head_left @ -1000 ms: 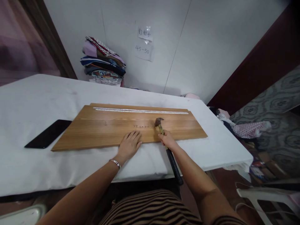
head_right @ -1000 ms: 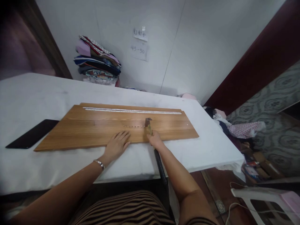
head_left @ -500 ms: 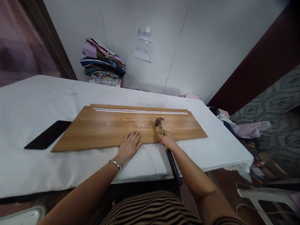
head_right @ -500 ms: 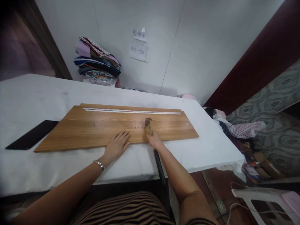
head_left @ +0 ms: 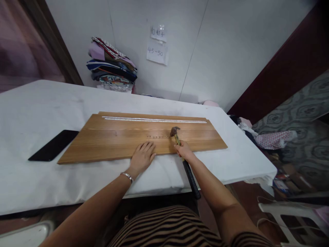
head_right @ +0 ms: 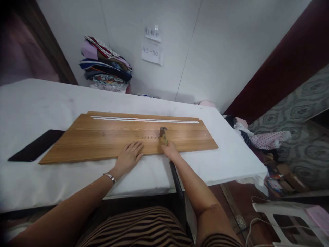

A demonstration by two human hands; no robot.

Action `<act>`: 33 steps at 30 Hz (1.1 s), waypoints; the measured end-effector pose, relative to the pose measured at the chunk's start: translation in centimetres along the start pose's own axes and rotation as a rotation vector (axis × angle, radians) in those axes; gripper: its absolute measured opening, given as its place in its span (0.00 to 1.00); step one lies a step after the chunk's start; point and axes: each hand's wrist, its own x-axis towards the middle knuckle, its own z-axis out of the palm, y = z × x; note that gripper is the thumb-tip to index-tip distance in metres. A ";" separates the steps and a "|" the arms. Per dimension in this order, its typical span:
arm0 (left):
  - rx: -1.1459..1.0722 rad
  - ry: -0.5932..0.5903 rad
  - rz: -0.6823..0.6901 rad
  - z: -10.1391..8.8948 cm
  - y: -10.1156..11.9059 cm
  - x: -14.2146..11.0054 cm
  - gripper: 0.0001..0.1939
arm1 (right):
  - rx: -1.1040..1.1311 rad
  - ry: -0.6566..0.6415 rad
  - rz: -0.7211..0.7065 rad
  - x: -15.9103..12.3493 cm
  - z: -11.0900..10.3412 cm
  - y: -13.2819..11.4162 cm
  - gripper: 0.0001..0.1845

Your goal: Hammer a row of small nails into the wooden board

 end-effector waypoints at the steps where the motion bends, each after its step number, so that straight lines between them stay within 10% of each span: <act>1: -0.005 0.001 0.001 0.0 0.0 0.0 0.24 | 0.000 -0.002 0.006 0.0 0.0 0.0 0.11; 33: -0.050 0.017 -0.014 0.2 0.0 -0.1 0.24 | 0.002 -0.012 -0.004 0.3 0.1 0.4 0.09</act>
